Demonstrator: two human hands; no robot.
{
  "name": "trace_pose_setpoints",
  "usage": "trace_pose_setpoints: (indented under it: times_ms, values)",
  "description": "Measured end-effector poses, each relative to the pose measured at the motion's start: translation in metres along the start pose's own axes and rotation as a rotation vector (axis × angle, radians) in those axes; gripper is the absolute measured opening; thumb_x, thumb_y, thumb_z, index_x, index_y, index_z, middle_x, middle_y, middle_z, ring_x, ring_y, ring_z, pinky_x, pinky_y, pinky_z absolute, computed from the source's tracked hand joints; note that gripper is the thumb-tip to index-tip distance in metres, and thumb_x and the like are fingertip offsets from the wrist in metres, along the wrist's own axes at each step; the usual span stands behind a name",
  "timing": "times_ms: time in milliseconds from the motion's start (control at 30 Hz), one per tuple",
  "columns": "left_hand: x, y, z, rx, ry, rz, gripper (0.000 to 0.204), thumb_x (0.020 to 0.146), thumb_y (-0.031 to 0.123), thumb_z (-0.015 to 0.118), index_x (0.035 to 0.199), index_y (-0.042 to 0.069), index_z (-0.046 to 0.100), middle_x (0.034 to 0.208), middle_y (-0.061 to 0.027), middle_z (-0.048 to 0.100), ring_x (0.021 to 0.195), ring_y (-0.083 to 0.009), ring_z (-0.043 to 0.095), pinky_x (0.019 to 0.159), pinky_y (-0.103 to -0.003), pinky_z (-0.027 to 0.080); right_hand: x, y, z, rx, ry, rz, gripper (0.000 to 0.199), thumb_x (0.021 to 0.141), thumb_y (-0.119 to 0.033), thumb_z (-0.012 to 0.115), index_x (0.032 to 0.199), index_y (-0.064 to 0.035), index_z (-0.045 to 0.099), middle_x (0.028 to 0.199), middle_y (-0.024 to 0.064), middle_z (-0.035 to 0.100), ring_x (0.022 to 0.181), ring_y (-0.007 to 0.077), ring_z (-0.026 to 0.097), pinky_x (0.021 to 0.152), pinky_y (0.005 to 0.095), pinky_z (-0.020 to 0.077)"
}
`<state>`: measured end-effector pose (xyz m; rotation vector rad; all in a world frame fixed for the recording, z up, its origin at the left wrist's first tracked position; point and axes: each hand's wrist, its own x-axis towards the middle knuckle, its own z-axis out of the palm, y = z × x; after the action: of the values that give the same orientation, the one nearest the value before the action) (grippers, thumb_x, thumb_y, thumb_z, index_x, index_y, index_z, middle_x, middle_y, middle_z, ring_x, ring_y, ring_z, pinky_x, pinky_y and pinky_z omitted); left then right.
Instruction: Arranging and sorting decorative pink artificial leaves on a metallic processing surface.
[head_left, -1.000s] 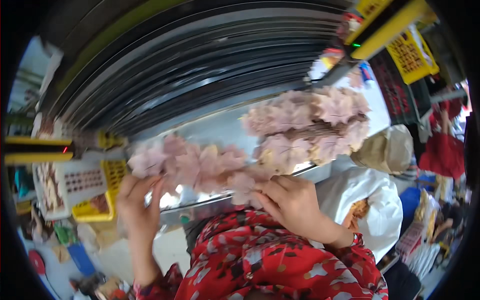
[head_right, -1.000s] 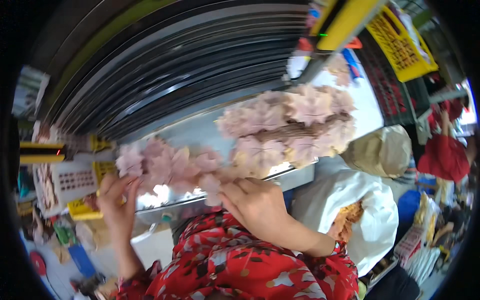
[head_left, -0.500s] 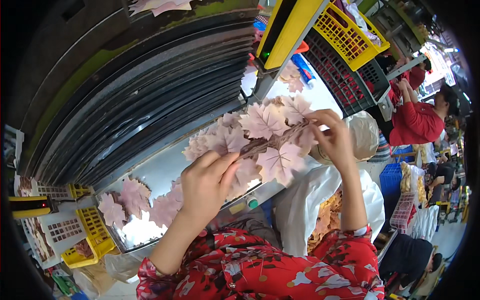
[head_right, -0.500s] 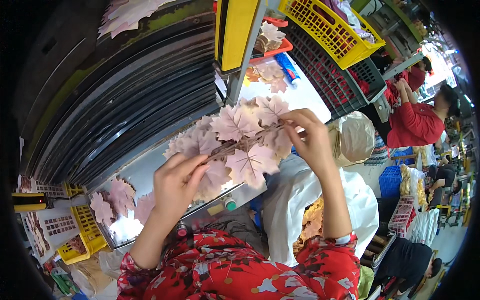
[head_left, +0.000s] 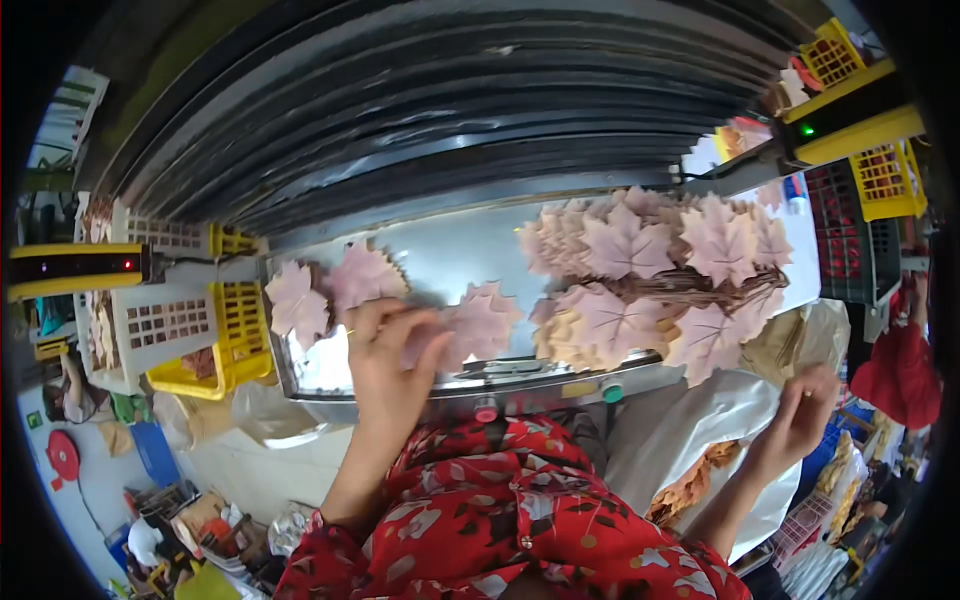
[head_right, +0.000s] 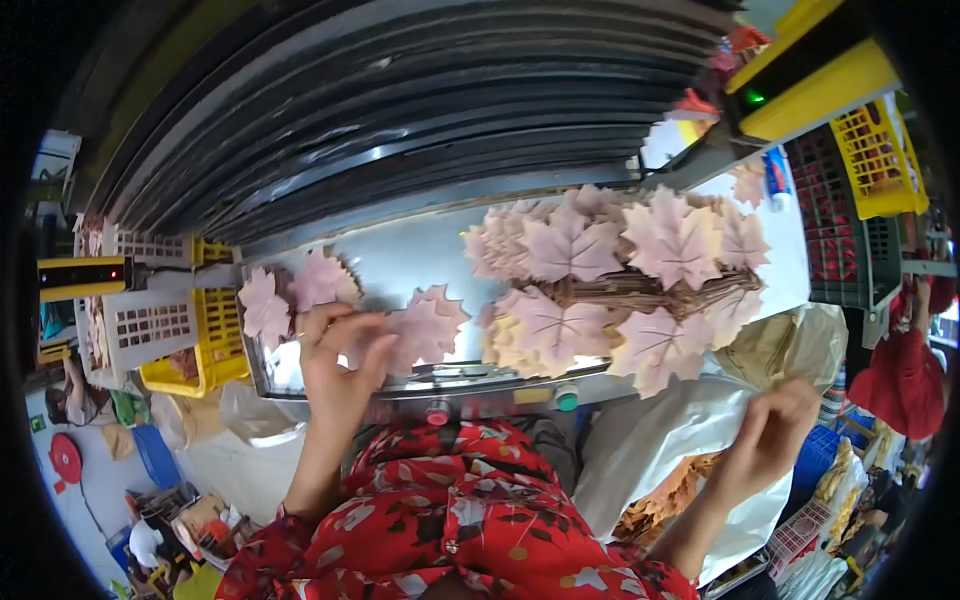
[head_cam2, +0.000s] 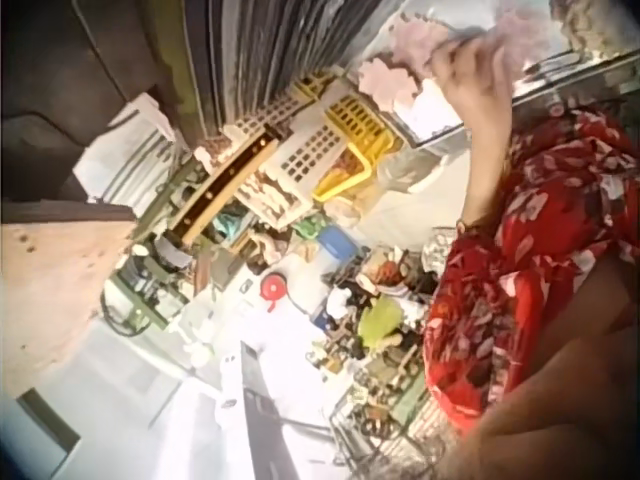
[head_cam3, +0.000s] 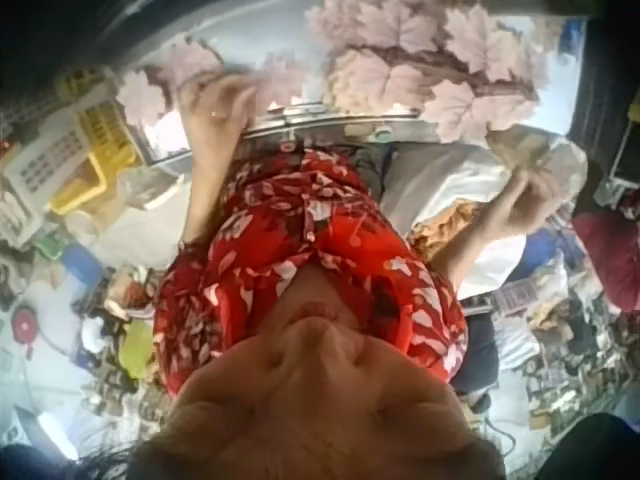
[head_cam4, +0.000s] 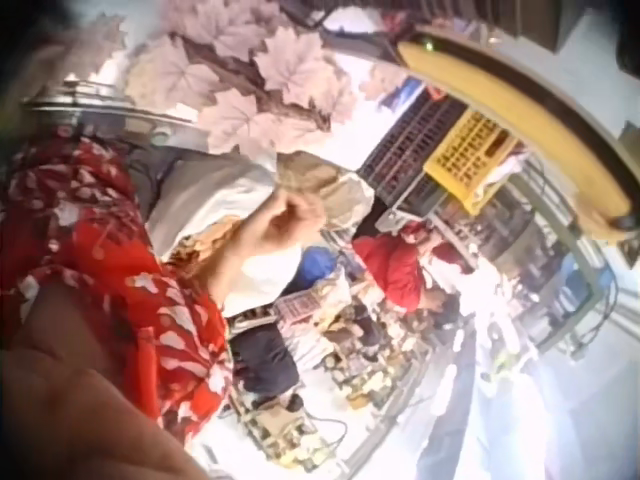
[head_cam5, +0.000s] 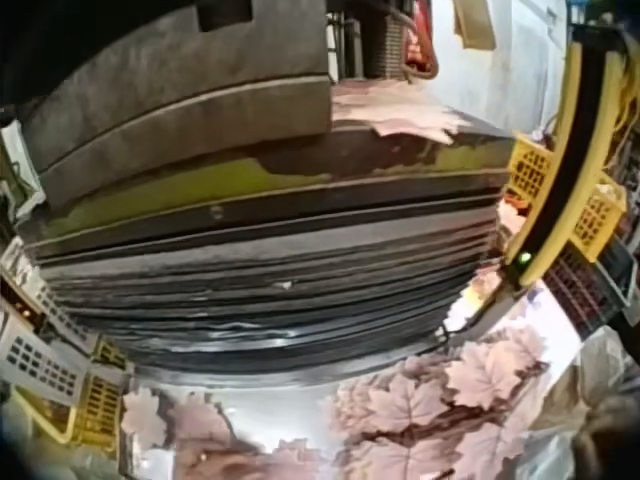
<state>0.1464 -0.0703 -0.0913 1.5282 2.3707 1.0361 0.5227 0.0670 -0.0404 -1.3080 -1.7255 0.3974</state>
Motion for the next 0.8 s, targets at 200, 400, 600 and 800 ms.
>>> trace_pose_setpoints:
  times_ms: [200, 400, 600, 800]
  values:
    - [-0.008, -0.015, -0.012, 0.147, 0.008, -0.073, 0.034, 0.064, 0.006, 0.082, 0.096, 0.005, 0.071, 0.103, -0.0123, 0.054, 0.099, -0.0304, 0.049, 0.082, -0.040, 0.042, -0.039, -0.110, 0.134, 0.082, -0.630, -0.486, 0.029, 0.064, -0.017, 0.083, 0.087, -0.0061, 0.069, 0.115, 0.0088, 0.058, 0.102, 0.0296, 0.053, 0.082, 0.0410, 0.0405]
    - [-0.013, -0.032, -0.006, 0.103, 0.004, -0.045, 0.026, 0.062, 0.002, 0.078, 0.086, 0.007, 0.068, 0.097, -0.0087, 0.058, 0.092, -0.0314, 0.049, 0.081, -0.042, 0.037, -0.051, -0.124, 0.205, -0.066, -0.665, -0.535, 0.031, 0.062, -0.014, 0.080, 0.087, -0.0002, 0.067, 0.121, 0.0071, 0.056, 0.108, 0.0282, 0.051, 0.083, 0.0421, 0.0389]
    - [-0.012, -0.015, -0.048, -0.312, -0.042, -0.237, 0.022, 0.077, -0.002, 0.075, 0.091, 0.005, 0.059, 0.081, -0.0023, 0.065, 0.078, -0.0102, 0.060, 0.073, -0.025, 0.041, -0.039, -0.134, 0.192, 0.207, -0.776, -0.373, 0.046, 0.068, -0.017, 0.083, 0.109, -0.0029, 0.067, 0.122, 0.0098, 0.056, 0.107, 0.0297, 0.054, 0.083, 0.0407, 0.0474]
    - [0.002, -0.007, -0.038, -0.818, -0.083, -0.442, 0.042, 0.076, -0.001, 0.080, 0.103, 0.007, 0.049, 0.083, -0.0033, 0.069, 0.079, -0.0050, 0.060, 0.066, -0.020, 0.042, -0.015, -0.139, 0.219, 0.690, -1.159, 0.136, 0.030, 0.079, -0.015, 0.078, 0.104, -0.0018, 0.068, 0.098, 0.0090, 0.065, 0.081, 0.0191, 0.063, 0.064, 0.0303, 0.0488]
